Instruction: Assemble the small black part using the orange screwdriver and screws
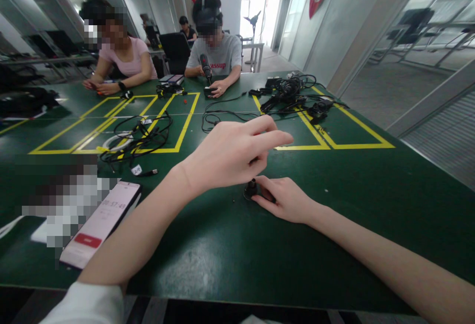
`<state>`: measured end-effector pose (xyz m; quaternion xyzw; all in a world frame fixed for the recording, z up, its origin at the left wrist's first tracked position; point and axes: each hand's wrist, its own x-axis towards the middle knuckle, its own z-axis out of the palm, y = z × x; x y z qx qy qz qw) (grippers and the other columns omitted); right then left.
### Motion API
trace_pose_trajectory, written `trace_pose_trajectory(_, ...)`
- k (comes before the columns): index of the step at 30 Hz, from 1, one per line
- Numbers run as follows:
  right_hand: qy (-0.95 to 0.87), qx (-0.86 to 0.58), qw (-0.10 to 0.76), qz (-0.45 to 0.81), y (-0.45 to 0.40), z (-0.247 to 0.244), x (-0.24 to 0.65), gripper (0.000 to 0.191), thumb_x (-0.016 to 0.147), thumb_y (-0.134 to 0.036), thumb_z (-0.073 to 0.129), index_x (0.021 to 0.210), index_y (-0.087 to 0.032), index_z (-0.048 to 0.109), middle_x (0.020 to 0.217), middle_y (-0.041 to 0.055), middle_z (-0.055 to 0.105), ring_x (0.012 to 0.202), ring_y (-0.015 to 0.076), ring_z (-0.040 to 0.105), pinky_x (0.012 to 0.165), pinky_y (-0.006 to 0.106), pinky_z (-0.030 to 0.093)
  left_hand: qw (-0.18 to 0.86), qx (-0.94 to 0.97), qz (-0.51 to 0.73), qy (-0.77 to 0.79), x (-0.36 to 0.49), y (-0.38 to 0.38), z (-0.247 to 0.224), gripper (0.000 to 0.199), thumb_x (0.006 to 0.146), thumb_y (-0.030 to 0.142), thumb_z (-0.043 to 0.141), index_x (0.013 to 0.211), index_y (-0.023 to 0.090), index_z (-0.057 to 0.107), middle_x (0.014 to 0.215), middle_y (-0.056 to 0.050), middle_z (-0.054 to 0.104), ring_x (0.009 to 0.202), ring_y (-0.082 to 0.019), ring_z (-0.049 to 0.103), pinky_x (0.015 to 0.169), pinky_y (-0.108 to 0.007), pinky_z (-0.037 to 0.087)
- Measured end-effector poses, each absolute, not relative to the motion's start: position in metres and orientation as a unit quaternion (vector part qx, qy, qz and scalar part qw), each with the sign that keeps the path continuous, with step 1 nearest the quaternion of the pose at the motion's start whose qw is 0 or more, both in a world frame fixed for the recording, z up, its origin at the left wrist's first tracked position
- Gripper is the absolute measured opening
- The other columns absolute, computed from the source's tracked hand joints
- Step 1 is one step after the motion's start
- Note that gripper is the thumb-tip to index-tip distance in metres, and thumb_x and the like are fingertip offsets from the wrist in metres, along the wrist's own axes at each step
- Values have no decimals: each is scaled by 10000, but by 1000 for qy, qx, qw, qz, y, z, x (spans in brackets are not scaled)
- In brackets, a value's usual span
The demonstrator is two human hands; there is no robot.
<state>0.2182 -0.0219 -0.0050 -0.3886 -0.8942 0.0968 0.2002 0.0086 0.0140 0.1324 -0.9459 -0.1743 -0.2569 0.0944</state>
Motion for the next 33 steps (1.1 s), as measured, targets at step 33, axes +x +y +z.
trace_pose_trajectory(33,-895,-383,207,97,-21,-6,218,145,1035,-328,528,1056,-186,552,698,2,649,575,174,599,577,265,328,120,-947,-239,-175,9,10,135,473,901,162,500,1351,226,631,1160,-60,719,894,-147,698,733,-228,515)
